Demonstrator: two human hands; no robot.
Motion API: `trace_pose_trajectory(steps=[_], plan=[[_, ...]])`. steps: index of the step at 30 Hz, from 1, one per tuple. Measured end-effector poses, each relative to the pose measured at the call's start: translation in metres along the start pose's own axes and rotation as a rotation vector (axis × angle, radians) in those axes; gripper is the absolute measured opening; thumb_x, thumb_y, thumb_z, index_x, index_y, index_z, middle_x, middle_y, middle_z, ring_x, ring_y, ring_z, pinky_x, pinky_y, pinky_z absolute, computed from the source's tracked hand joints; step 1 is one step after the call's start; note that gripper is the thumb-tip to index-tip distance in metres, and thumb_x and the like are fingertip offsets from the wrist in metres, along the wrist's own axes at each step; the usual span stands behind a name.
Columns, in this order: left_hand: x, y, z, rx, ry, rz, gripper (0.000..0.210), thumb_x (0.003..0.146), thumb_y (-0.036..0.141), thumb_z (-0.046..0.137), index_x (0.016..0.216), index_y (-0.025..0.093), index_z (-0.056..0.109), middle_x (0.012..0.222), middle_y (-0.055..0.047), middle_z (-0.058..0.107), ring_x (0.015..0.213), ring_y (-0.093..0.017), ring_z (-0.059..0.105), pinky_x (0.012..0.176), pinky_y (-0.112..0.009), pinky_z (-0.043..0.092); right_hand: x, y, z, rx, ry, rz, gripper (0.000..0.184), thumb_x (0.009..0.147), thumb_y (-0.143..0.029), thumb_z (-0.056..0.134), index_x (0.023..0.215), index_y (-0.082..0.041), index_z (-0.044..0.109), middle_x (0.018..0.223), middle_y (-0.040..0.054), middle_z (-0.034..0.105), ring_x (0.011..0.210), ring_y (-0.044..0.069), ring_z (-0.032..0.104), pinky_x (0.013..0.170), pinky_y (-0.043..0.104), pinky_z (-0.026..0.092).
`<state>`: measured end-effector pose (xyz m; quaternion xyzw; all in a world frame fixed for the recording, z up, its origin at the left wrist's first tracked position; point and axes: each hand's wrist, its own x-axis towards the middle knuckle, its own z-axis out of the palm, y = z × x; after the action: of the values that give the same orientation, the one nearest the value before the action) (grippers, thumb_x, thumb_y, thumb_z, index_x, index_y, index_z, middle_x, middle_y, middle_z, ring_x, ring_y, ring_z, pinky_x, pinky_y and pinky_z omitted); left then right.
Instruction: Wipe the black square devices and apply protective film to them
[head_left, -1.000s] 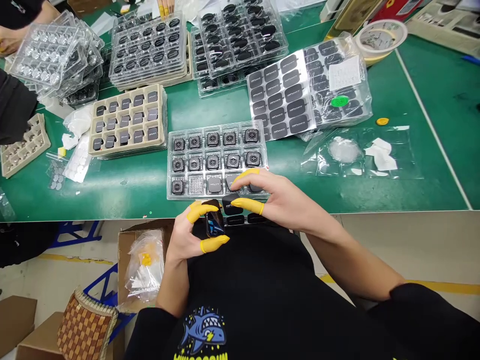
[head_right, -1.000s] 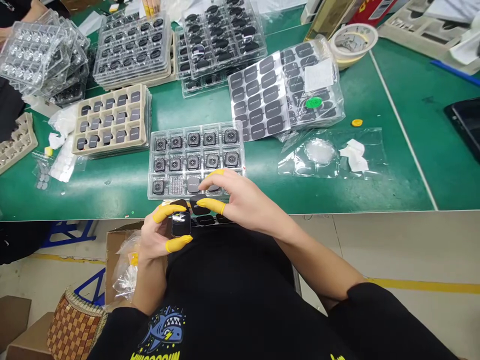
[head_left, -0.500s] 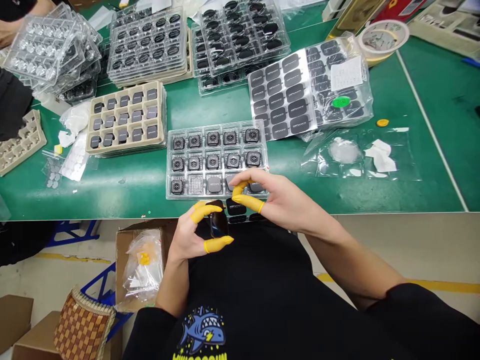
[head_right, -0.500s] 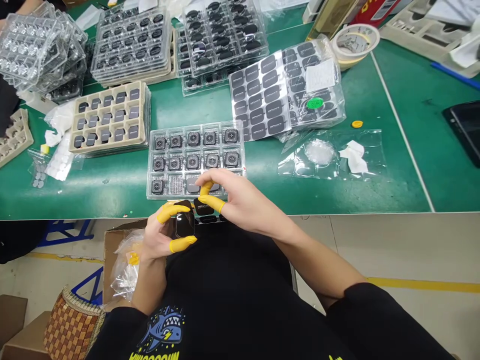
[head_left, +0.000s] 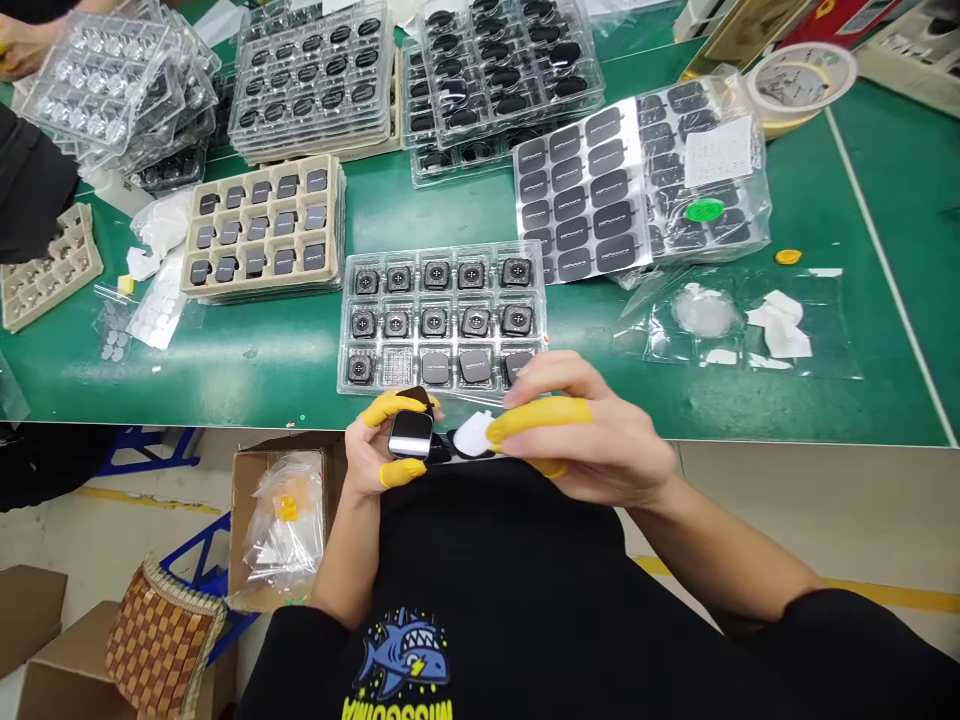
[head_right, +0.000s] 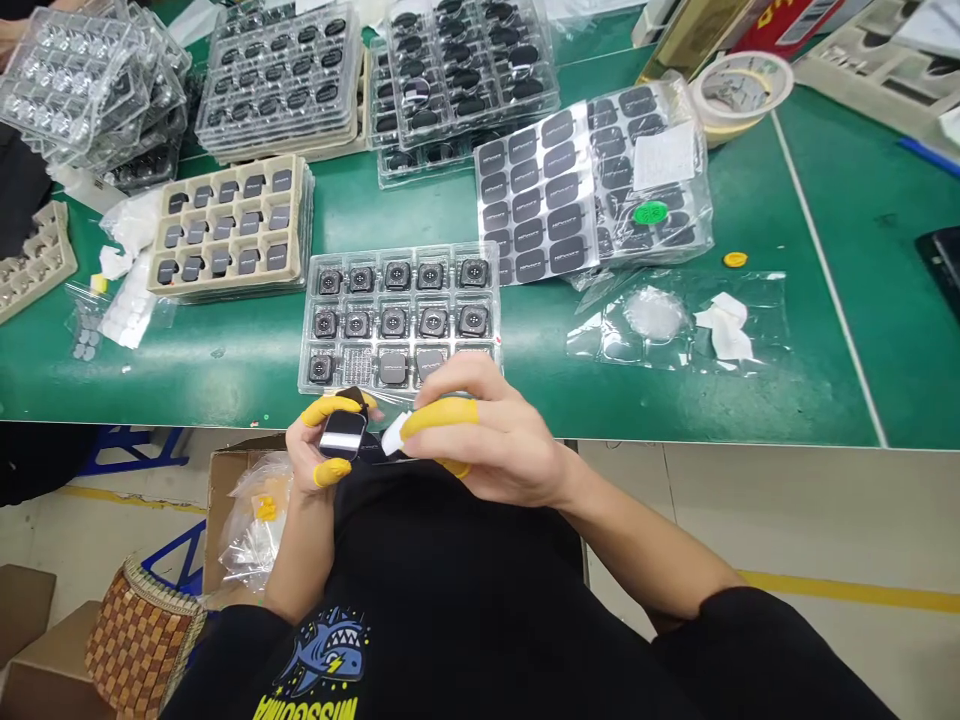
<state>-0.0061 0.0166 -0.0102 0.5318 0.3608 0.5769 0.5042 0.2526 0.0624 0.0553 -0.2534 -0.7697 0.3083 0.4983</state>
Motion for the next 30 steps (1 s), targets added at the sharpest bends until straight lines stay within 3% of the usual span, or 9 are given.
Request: trace_pose_trajectory(steps=[3,5,9,15,19,30], plan=[[0.004,-0.006,-0.002,0.024,0.067,0.060,0.066,0.070,0.065,0.101,0.119,0.025,0.082,0.111,-0.010,0.081,0.095,-0.028,0.082,0.089,-0.045,0.068,0.006,-0.018,-0.006,0.137,0.256,0.103,0.016,0.097,-0.031,0.087,0.109,-0.040,0.082,0.085,0.0015,0.078,0.090,0.027,0.072,0.075,0.044,0.059],[0.009,-0.010,-0.001,0.035,0.078,0.103,0.066,0.069,0.063,0.102,0.122,0.028,0.082,0.113,-0.008,0.082,0.099,-0.028,0.082,0.091,-0.045,0.068,0.016,-0.029,-0.011,0.233,0.297,0.268,0.017,0.095,-0.033,0.090,0.109,-0.038,0.082,0.089,0.0022,0.078,0.090,0.027,0.072,0.077,0.045,0.062],[0.014,-0.016,0.004,0.085,0.060,0.144,0.075,0.065,0.068,0.103,0.125,0.029,0.082,0.110,-0.008,0.082,0.100,-0.028,0.082,0.092,-0.043,0.068,0.040,-0.044,-0.018,0.284,0.124,0.457,0.013,0.096,-0.037,0.089,0.104,-0.033,0.080,0.100,0.0034,0.080,0.094,0.026,0.075,0.088,0.045,0.065],[0.014,-0.017,0.006,0.155,0.074,0.250,0.074,0.068,0.065,0.101,0.130,0.029,0.083,0.110,-0.006,0.084,0.100,-0.023,0.081,0.093,-0.036,0.065,0.065,-0.046,-0.015,0.155,-0.069,0.434,0.009,0.097,-0.029,0.084,0.104,-0.031,0.079,0.102,0.0025,0.080,0.093,0.023,0.073,0.085,0.041,0.063],[0.016,-0.014,0.003,0.169,0.051,0.306,0.079,0.063,0.059,0.105,0.132,0.029,0.083,0.113,-0.005,0.085,0.100,-0.023,0.082,0.094,-0.035,0.065,0.073,-0.037,-0.003,0.208,-0.227,0.527,0.004,0.096,-0.028,0.081,0.099,-0.027,0.078,0.098,0.0033,0.079,0.088,0.023,0.071,0.077,0.040,0.060],[0.010,-0.014,0.001,0.176,0.036,0.267,0.084,0.061,0.054,0.108,0.137,0.032,0.080,0.115,-0.004,0.087,0.104,-0.025,0.083,0.098,-0.036,0.065,0.066,-0.023,0.015,0.213,-0.299,0.568,0.008,0.092,-0.022,0.078,0.098,-0.026,0.075,0.098,0.0022,0.078,0.088,0.023,0.068,0.078,0.041,0.056]])
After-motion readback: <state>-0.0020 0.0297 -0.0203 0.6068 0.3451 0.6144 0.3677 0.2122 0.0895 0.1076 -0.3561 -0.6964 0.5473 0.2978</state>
